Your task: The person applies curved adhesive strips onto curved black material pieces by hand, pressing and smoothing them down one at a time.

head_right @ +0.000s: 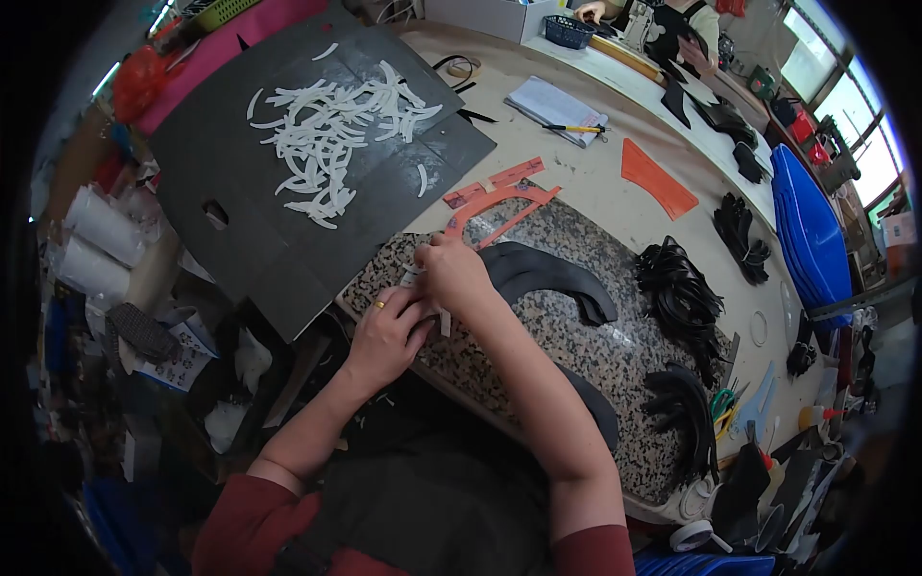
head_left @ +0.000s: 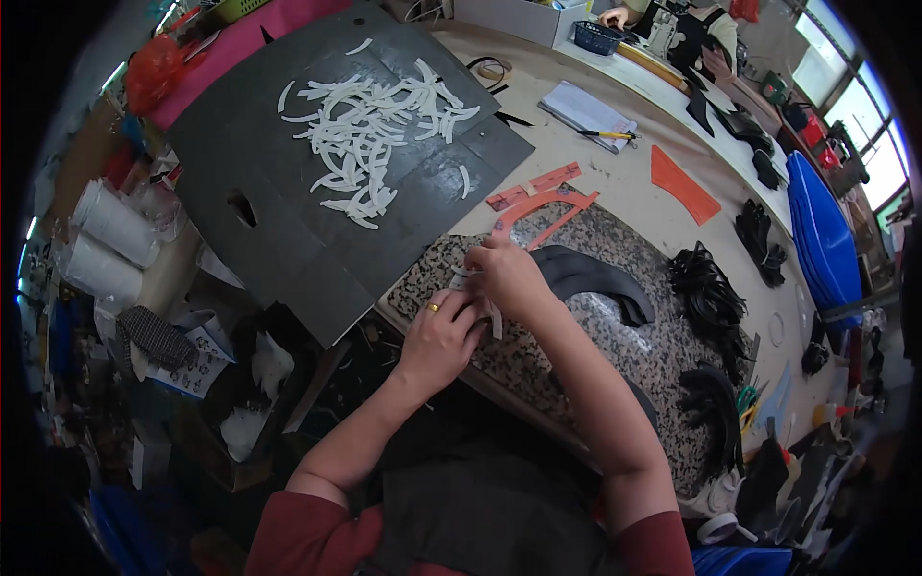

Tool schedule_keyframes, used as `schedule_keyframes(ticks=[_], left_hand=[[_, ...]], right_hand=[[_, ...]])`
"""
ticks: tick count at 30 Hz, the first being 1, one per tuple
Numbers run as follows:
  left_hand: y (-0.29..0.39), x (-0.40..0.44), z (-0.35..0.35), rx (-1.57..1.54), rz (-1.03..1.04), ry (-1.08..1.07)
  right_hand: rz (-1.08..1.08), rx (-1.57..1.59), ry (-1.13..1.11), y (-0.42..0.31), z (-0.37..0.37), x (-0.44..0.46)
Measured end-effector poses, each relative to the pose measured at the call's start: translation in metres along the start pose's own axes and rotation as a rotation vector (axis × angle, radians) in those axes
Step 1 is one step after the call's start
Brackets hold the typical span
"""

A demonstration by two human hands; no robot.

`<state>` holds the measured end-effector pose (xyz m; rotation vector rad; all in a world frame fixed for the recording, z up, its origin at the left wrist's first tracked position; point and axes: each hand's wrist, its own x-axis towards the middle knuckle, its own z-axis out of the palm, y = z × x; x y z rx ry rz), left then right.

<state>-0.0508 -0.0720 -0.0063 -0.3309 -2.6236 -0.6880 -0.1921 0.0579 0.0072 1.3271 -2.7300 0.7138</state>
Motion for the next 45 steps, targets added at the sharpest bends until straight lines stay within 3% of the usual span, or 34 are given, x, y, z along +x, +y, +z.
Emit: schedule_keyframes(ticks=[4, 7, 10, 13, 14, 16, 19, 21, 24, 27, 29, 40, 45], left_hand=[[-0.002, -0.006, 0.000, 0.040, 0.019, 0.009], [0.003, -0.004, 0.002, 0.061, -0.021, -0.005], [0.003, 0.004, 0.003, 0.025, -0.039, 0.014], [0.002, 0.016, 0.000, -0.052, -0.095, 0.016], [-0.003, 0.023, -0.001, -0.124, -0.094, 0.019], [-0.014, 0.038, -0.007, -0.239, -0.174, -0.176], [-0.001, 0.052, -0.026, -0.127, -0.173, -0.364], [0.025, 0.053, -0.024, -0.010, -0.082, -0.254], [0.086, 0.047, 0.002, -0.160, 0.133, -0.213], [0.147, 0.022, 0.041, -0.510, 0.411, -0.419], [0.175, 0.006, 0.062, -0.548, 0.542, -0.472], [0.200, -0.008, 0.085, -0.402, 0.580, -0.459], [0.204, -0.010, 0.090, -0.331, 0.618, -0.428]], right_hand=[[-0.223, -0.183, -0.012, -0.003, -0.006, 0.004], [-0.203, -0.408, 0.003, -0.012, 0.002, 0.005], [0.029, 0.052, 0.502, 0.001, -0.034, -0.001], [0.390, 0.414, 0.619, 0.006, -0.121, -0.054], [0.437, 0.562, 0.609, 0.018, -0.136, -0.082], [0.507, 0.692, 0.565, 0.025, -0.161, -0.139], [0.678, 0.766, 0.488, 0.026, -0.176, -0.223], [0.711, 0.805, 0.486, 0.025, -0.171, -0.268], [0.803, 0.824, 0.425, 0.028, -0.155, -0.313], [0.843, 0.871, 0.411, 0.020, -0.146, -0.327], [0.882, 0.820, 0.365, 0.019, -0.141, -0.334], [0.910, 0.698, 0.281, 0.025, -0.123, -0.335], [0.905, 0.744, 0.407, 0.024, -0.113, -0.340]])
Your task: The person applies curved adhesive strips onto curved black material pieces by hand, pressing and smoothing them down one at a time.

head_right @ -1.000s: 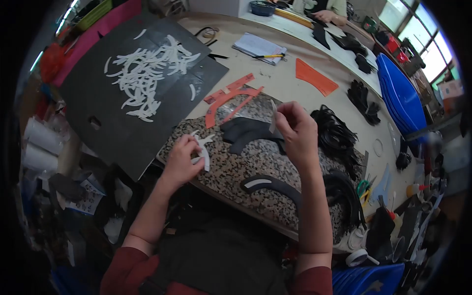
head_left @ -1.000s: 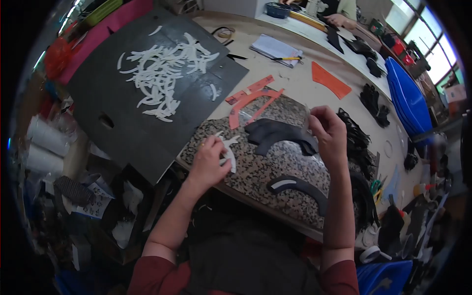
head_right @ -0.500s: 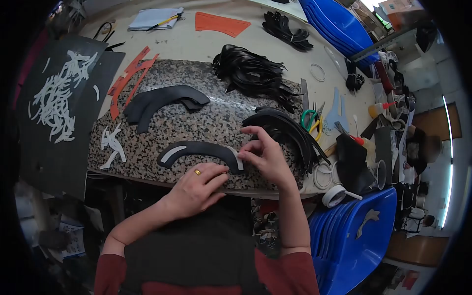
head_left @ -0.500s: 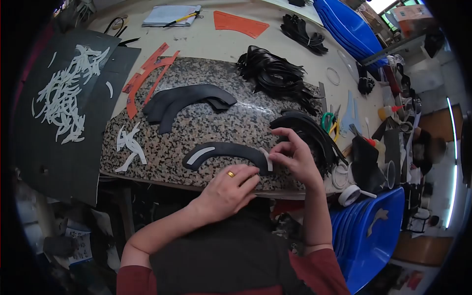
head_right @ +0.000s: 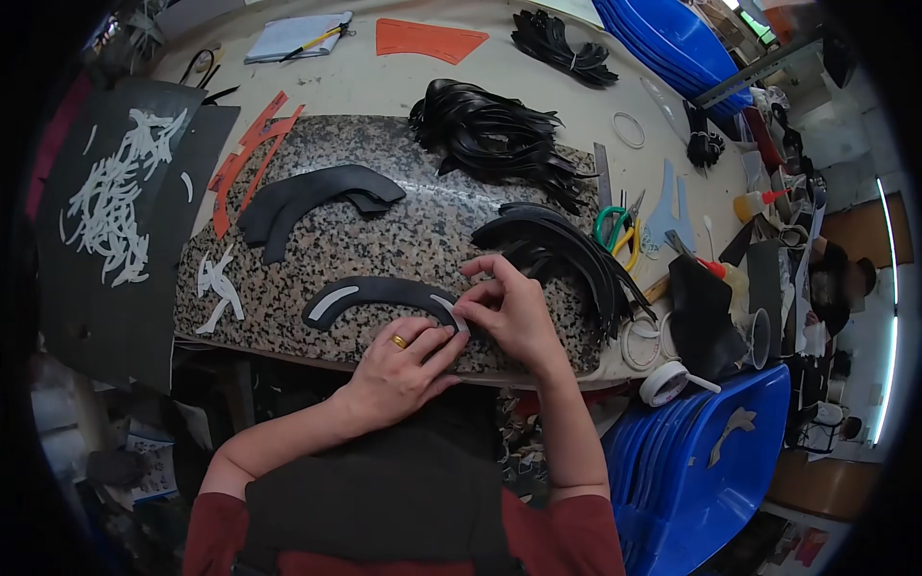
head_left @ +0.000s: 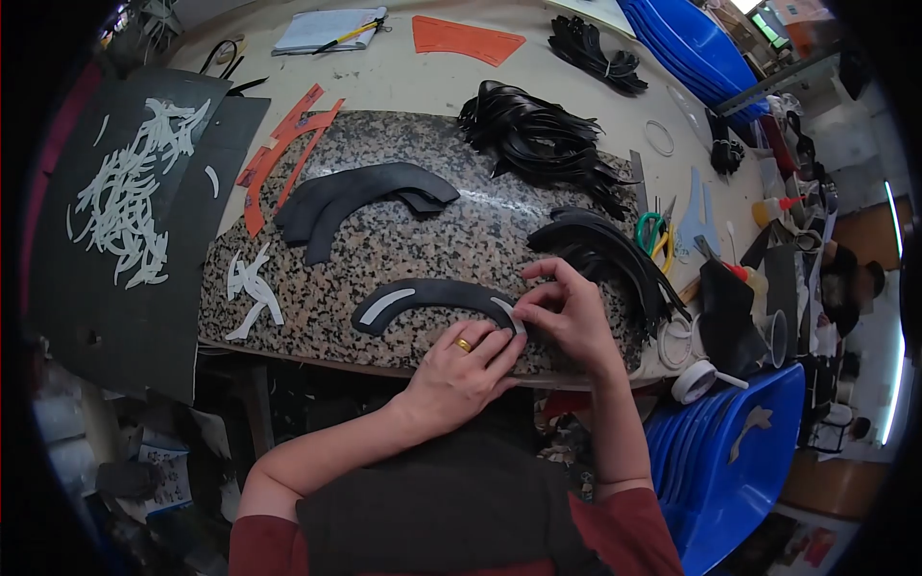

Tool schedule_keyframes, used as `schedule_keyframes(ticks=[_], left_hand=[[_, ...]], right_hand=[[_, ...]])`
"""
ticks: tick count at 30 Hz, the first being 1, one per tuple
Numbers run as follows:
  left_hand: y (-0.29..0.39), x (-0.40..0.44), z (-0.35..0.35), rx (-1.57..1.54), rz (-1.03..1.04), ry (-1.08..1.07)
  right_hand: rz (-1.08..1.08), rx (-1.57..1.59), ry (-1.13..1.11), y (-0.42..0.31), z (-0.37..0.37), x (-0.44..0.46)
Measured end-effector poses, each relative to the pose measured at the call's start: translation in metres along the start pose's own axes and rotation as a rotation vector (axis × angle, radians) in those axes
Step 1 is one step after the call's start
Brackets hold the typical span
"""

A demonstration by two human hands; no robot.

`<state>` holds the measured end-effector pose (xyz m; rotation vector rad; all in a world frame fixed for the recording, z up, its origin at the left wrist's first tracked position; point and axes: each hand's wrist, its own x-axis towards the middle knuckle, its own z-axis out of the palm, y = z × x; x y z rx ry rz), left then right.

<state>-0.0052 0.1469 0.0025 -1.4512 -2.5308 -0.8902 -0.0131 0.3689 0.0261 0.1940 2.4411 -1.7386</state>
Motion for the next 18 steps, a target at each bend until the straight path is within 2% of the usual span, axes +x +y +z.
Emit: schedule_keyframes(ticks=[5, 8, 14, 18], left_hand=[[-0.003, 0.001, 0.000, 0.001, 0.017, -0.011], [-0.005, -0.001, -0.001, 0.030, 0.019, -0.024], [-0.011, -0.007, 0.002, 0.013, -0.033, 0.038], [-0.015, -0.004, -0.003, 0.032, -0.018, -0.001]], right_hand=[[0.006, 0.047, 0.080, 0.010, 0.005, -0.006], [-0.068, -0.012, 0.092, 0.015, 0.007, -0.006], [-0.163, -0.135, 0.123, 0.008, 0.010, -0.008], [-0.230, -0.368, 0.132, -0.013, 0.009, -0.005]])
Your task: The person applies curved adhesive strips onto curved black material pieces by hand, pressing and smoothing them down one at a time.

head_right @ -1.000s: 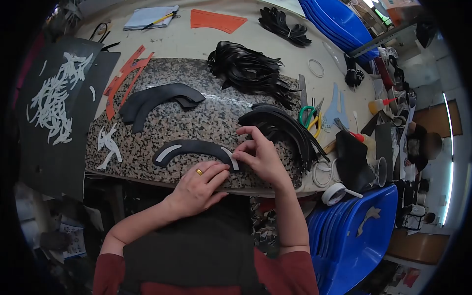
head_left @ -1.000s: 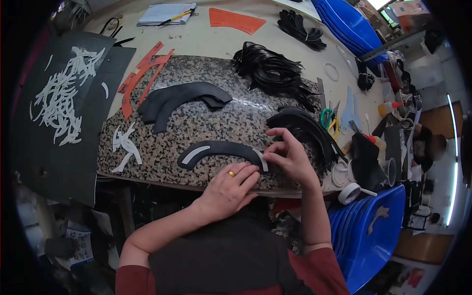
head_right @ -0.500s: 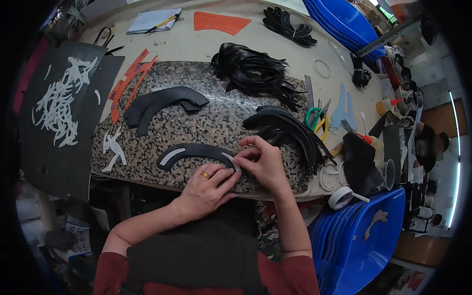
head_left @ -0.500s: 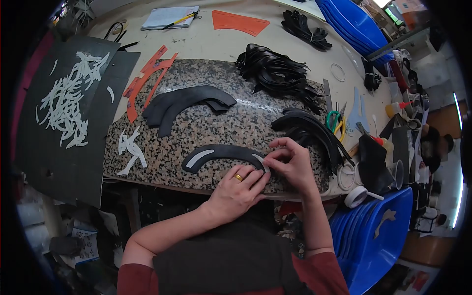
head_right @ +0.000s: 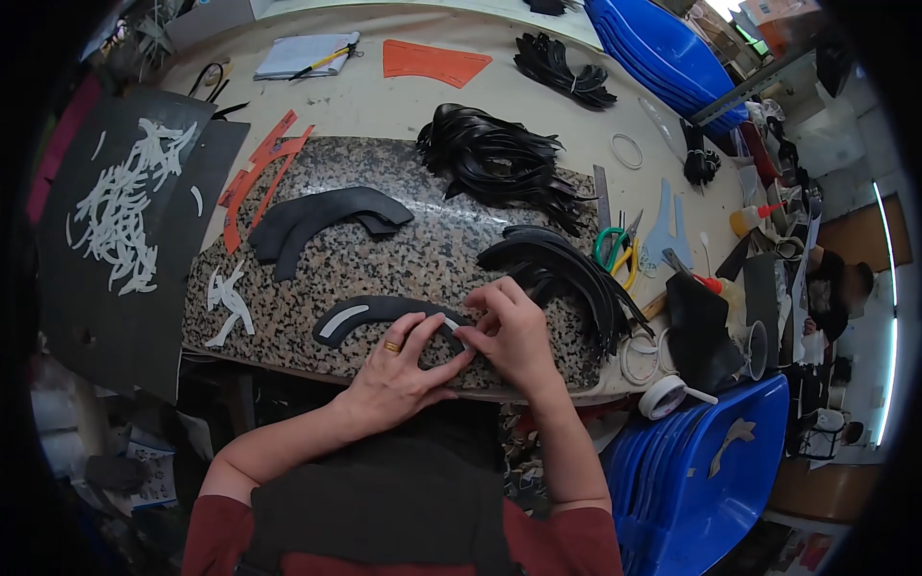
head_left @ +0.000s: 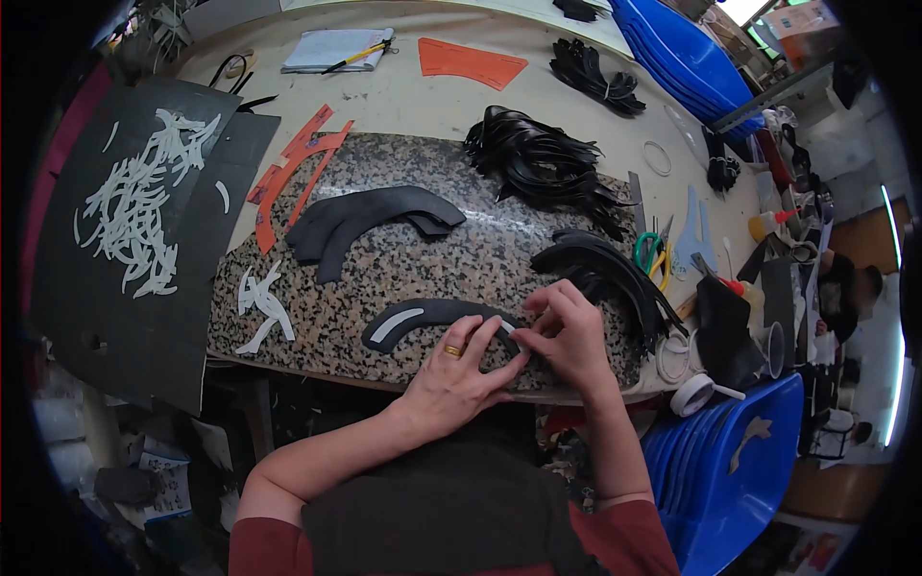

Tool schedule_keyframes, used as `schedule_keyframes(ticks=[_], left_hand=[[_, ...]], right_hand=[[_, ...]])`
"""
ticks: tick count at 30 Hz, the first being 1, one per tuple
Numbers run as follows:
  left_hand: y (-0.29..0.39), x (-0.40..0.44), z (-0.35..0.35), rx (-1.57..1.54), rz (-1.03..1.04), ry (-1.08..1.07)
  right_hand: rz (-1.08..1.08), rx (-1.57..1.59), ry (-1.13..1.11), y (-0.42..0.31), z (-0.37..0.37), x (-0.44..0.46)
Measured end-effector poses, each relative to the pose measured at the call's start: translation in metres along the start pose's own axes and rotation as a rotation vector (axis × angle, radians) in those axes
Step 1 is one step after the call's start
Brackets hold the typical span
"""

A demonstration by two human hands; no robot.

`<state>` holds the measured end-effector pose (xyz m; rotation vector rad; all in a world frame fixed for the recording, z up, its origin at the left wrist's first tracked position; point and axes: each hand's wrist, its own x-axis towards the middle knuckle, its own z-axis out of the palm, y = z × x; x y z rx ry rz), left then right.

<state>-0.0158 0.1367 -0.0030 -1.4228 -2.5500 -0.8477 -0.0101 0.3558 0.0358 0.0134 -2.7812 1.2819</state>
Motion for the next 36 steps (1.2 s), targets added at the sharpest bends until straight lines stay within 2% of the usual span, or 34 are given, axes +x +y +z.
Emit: schedule_keyframes(ticks=[3, 7, 10, 13, 14, 16, 17, 21, 24, 26, 28, 32, 34, 36], left_hand=[[0.001, 0.003, -0.011, 0.112, 0.021, -0.108], [-0.002, 0.016, -0.031, 0.063, 0.095, -0.098], [-0.006, 0.021, -0.029, -0.046, 0.029, -0.154], [-0.012, 0.027, -0.022, 0.004, 0.030, -0.168], [-0.013, 0.028, -0.021, 0.018, 0.028, -0.175], [-0.013, 0.029, -0.022, 0.009, 0.028, -0.037], [-0.013, 0.029, -0.023, 0.003, 0.028, 0.031], [-0.011, 0.033, -0.024, -0.026, 0.002, 0.001], [-0.005, 0.037, -0.025, -0.073, -0.053, 0.029], [-0.007, 0.039, -0.023, -0.148, -0.086, 0.077], [-0.008, 0.040, -0.021, -0.163, -0.133, 0.101], [-0.013, 0.027, -0.039, -0.258, -0.196, 0.248], [-0.023, 0.007, -0.063, -0.247, -0.271, 0.335], [-0.039, -0.017, -0.083, -0.231, -0.364, 0.394]], right_hand=[[-0.058, -0.186, -0.103, -0.003, -0.008, 0.005], [-0.123, -0.323, 0.046, -0.007, -0.042, 0.068], [-0.167, -0.400, 0.110, 0.021, -0.047, 0.134], [-0.266, -0.671, 0.153, 0.037, -0.031, 0.171], [-0.280, -0.756, 0.101, 0.043, -0.028, 0.179], [-0.305, -0.923, -0.006, 0.046, -0.026, 0.188], [-0.340, -0.922, -0.003, 0.047, -0.031, 0.190], [-0.151, -0.639, 0.023, 0.018, -0.056, 0.182], [-0.277, -0.367, 0.153, 0.031, -0.079, 0.187], [-0.365, -0.297, 0.338, 0.008, -0.103, 0.182], [-0.467, -0.315, 0.513, -0.014, -0.128, 0.178], [-0.584, -0.292, 0.640, -0.058, -0.151, 0.155], [-0.438, -0.128, 0.616, -0.089, -0.132, 0.125], [-0.199, -0.152, 0.412, -0.111, -0.099, 0.081]])
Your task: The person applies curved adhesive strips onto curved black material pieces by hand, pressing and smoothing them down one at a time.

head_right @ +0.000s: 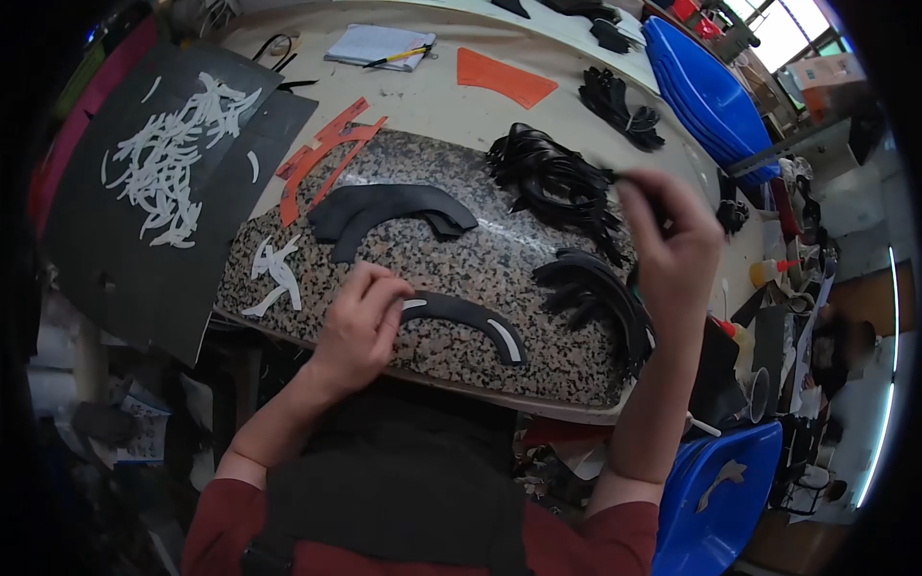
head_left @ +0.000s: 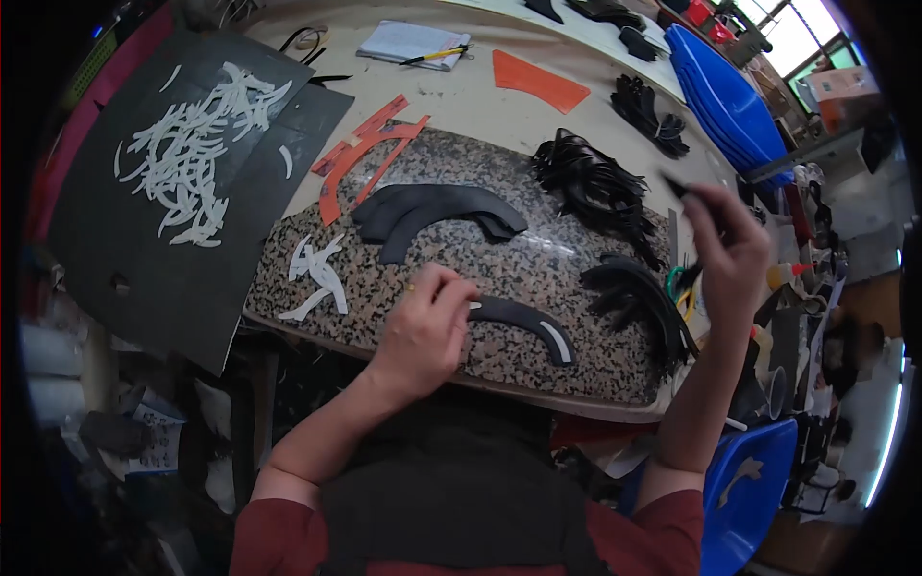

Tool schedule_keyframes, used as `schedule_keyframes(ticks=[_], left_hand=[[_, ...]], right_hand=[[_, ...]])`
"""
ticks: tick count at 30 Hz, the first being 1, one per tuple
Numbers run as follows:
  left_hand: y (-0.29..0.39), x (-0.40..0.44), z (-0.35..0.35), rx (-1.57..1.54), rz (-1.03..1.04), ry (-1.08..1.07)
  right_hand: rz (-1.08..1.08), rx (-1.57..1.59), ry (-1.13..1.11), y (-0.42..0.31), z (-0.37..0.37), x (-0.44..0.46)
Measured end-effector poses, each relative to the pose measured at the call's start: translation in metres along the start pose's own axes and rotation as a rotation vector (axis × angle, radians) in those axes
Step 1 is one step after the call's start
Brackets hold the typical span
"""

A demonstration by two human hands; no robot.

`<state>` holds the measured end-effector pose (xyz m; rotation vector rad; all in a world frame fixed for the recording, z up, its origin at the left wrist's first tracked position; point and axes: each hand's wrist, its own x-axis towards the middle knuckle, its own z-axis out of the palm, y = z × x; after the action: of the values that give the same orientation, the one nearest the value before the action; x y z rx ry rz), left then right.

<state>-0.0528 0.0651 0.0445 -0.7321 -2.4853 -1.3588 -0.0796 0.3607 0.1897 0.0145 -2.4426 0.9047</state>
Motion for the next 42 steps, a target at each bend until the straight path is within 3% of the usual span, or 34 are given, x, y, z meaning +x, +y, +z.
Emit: schedule_keyframes(ticks=[4, 7, 12, 17, 23, 26, 29, 32, 33, 36, 42], left_hand=[[-0.030, -0.025, -0.033, 0.020, -0.162, 0.004], [-0.037, -0.048, -0.036, 0.002, -0.196, -0.114], [-0.037, -0.059, -0.034, 0.026, -0.115, -0.120], [-0.041, -0.063, -0.031, 0.030, -0.089, -0.130], [-0.042, -0.067, -0.029, 0.018, -0.059, -0.079], [-0.037, -0.070, -0.023, 0.272, 0.057, -0.142], [-0.030, -0.074, -0.019, 0.457, 0.086, -0.135], [-0.030, -0.073, -0.016, 0.514, 0.106, -0.151], [-0.029, -0.073, -0.015, 0.537, 0.115, -0.154], [-0.028, -0.072, -0.009, 0.548, 0.128, -0.120], [-0.014, -0.057, -0.002, 0.551, 0.057, -0.211]], right_hand=[[0.402, 0.379, -0.743, -0.020, 0.064, -0.076], [0.494, 0.425, -0.866, -0.015, 0.116, -0.095], [0.581, 0.497, -1.023, -0.010, 0.158, -0.087], [0.499, 0.323, -1.083, -0.012, 0.179, -0.070], [0.552, 0.315, -1.109, -0.013, 0.183, -0.066], [0.529, 0.319, -1.087, -0.008, 0.186, -0.070], [0.171, 0.020, -0.892, -0.024, 0.164, -0.084], [0.188, 0.076, -0.797, -0.022, 0.128, -0.094], [0.324, 0.078, -0.878, -0.022, 0.121, -0.092], [0.533, 0.223, -0.773, 0.004, 0.126, -0.099], [0.630, 0.275, -0.759, 0.018, 0.137, -0.097]])
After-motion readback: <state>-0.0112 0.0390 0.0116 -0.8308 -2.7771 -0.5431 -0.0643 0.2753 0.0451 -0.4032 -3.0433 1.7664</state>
